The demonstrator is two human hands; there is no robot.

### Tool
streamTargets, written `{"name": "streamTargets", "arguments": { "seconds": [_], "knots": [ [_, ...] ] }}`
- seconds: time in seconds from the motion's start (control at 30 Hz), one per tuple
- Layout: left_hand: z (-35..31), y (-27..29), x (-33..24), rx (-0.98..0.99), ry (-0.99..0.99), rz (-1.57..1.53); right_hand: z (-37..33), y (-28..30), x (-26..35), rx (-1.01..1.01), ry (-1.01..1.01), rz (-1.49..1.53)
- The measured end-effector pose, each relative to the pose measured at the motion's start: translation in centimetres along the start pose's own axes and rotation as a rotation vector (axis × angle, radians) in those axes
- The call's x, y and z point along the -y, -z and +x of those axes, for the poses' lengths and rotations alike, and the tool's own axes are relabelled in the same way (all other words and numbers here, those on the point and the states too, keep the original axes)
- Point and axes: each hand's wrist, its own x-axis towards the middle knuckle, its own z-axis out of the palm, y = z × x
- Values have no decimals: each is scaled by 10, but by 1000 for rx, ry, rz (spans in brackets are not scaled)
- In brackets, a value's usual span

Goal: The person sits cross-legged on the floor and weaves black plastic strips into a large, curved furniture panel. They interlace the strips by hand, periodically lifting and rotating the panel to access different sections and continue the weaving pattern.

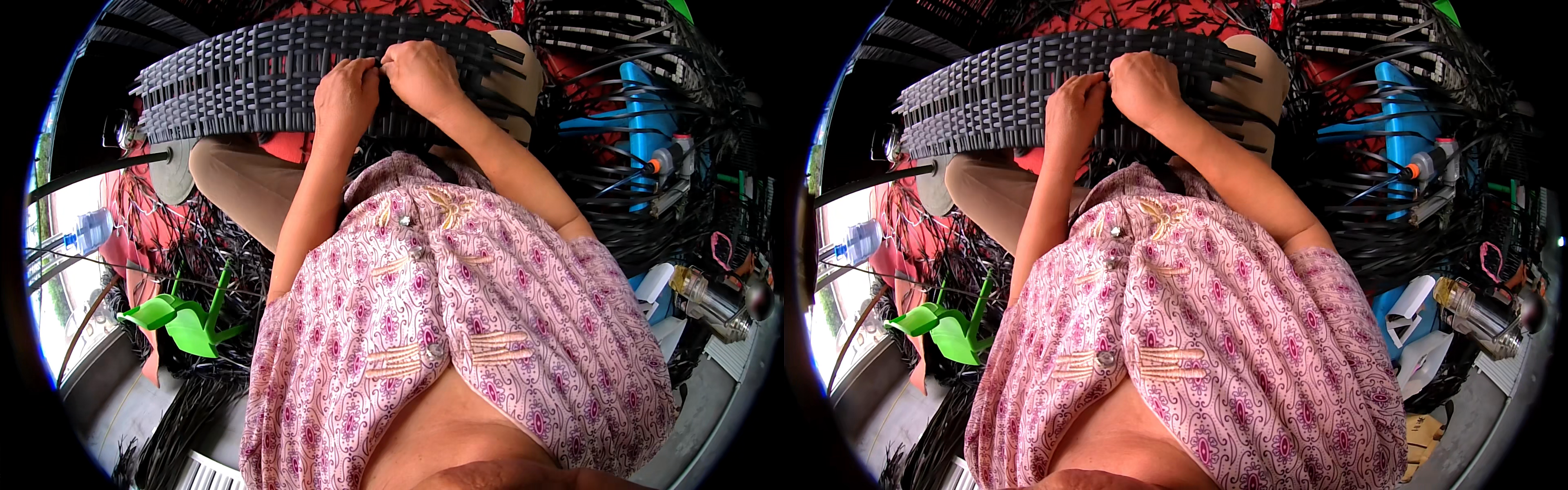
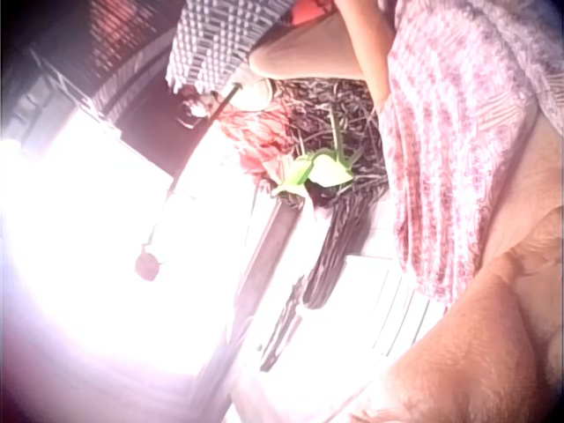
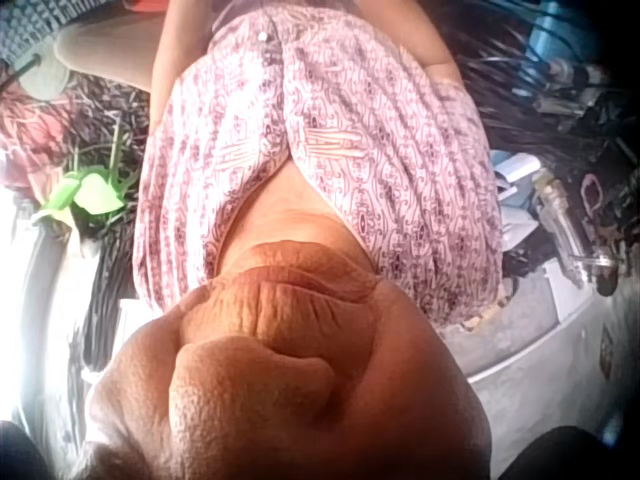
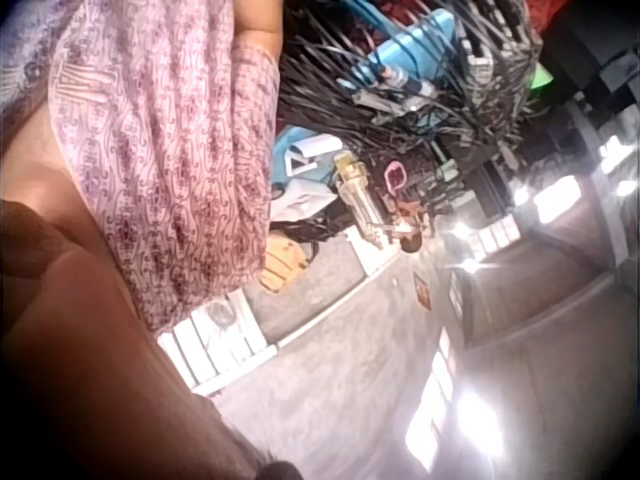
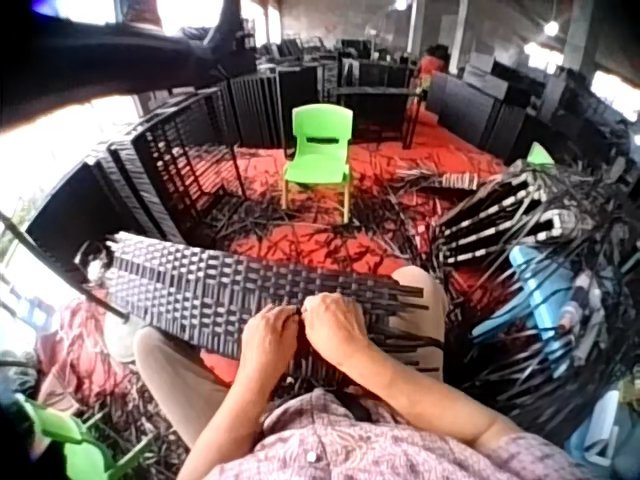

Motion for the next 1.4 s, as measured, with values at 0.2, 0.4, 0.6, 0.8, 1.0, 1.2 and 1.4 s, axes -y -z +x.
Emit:
{"name": "streamTargets", "arguments": {
  "seconds": [0.2, 0.4, 0.6, 0.8, 1.0, 1.2, 1.4],
  "knots": [
    [0, 4, -5, 16, 78, -20, -4, -7, -10, -76, 72, 57],
    [-3, -5, 0, -56, 89, -173, -1, -5, -12, -39, 60, 58],
    [-10, 0, -2, -144, -140, 14, -4, -8, -13, -42, 60, 102],
    [-10, 4, 4, -65, -3, -209, -11, -3, -2, -115, 49, 190],
    [-5, -7, -7, -85, 14, -246, -8, 5, -17, -65, 10, 235],
    [-3, -4, -4, -43, -4, -202, -4, 7, -22, 11, -22, 312],
    [0, -1, -2, 30, 52, -265, -6, 9, -20, 0, 44, 242]
  ]
}}
